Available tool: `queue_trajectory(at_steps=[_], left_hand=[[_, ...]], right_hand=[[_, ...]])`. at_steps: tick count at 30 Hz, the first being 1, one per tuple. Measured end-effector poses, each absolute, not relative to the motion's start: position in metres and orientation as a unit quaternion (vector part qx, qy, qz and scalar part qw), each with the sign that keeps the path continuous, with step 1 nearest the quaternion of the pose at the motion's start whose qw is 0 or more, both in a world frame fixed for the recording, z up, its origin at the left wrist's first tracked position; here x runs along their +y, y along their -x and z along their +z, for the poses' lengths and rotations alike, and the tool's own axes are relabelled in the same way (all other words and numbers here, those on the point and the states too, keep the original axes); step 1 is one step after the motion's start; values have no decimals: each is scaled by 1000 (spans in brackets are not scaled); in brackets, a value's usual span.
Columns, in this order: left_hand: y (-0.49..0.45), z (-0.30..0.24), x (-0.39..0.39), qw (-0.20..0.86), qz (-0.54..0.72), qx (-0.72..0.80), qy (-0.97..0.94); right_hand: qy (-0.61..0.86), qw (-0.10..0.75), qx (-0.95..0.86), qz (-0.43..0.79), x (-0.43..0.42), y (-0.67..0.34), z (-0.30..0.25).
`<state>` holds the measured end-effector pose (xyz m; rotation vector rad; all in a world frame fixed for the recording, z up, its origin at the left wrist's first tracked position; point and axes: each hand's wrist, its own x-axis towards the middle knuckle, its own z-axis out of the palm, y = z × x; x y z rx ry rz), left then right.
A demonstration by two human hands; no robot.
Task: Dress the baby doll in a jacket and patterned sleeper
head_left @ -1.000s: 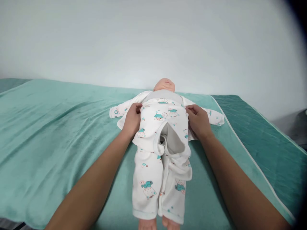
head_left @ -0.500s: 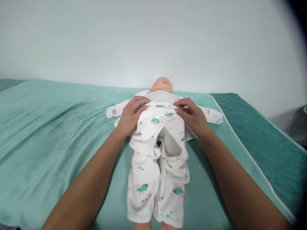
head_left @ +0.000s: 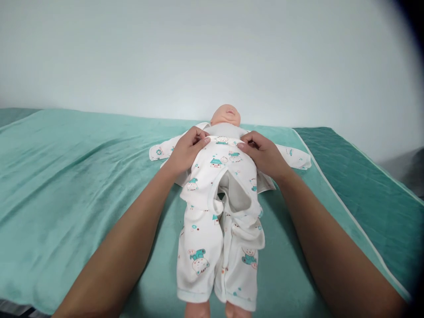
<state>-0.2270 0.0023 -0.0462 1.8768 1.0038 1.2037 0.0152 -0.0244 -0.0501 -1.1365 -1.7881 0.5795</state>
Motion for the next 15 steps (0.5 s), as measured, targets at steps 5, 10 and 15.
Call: queue_trajectory(at_steps=[5,10,15], left_hand=[[220,-38,31,283,434,451,-727],[211,-34,56,251,390,475,-748],[206,-41,61,159,403,472,-768]], right_hand=[[510,486,-690,167,4,-9,-56],[554,471,-661,185,30,-9,-57],[557,495,-652,140,33,-7,-59]])
